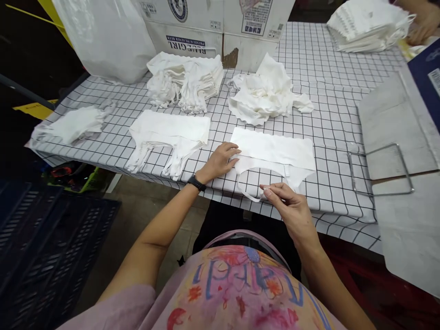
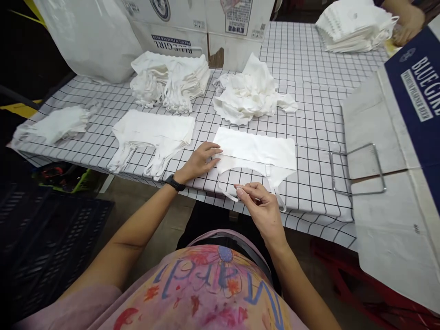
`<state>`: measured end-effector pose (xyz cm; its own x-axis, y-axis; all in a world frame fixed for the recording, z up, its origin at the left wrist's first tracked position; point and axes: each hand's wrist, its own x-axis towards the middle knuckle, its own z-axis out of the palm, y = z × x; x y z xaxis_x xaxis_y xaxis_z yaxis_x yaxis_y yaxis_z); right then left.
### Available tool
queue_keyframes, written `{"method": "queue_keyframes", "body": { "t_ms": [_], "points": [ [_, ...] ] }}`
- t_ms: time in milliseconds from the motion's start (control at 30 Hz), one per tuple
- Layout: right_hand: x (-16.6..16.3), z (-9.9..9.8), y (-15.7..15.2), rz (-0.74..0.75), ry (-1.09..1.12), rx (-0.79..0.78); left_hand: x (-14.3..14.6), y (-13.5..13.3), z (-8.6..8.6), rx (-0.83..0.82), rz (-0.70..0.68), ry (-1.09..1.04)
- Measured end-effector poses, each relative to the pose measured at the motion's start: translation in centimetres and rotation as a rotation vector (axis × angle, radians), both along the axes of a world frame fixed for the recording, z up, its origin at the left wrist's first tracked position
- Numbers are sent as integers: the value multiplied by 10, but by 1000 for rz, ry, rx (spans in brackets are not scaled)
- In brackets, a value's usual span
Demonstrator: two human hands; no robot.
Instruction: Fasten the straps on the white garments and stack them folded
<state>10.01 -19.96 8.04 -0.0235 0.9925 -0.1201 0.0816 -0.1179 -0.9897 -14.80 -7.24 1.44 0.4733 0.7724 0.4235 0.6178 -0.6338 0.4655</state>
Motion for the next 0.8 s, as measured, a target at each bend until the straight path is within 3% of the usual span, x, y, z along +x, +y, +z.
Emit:
{"method": "queue_keyframes", "body": {
  "t_ms": [300,567,800],
  "points": [
    [-14,-14,52,-123,124,-217,18,24,11,-26,-118,193],
    [-20,-25,77,-185,236,-373,35,40,13,21,-195,347],
    [-29,-28,96,-239,274,-440,36,56,-2,-116,-175,-64]
  ]
}}
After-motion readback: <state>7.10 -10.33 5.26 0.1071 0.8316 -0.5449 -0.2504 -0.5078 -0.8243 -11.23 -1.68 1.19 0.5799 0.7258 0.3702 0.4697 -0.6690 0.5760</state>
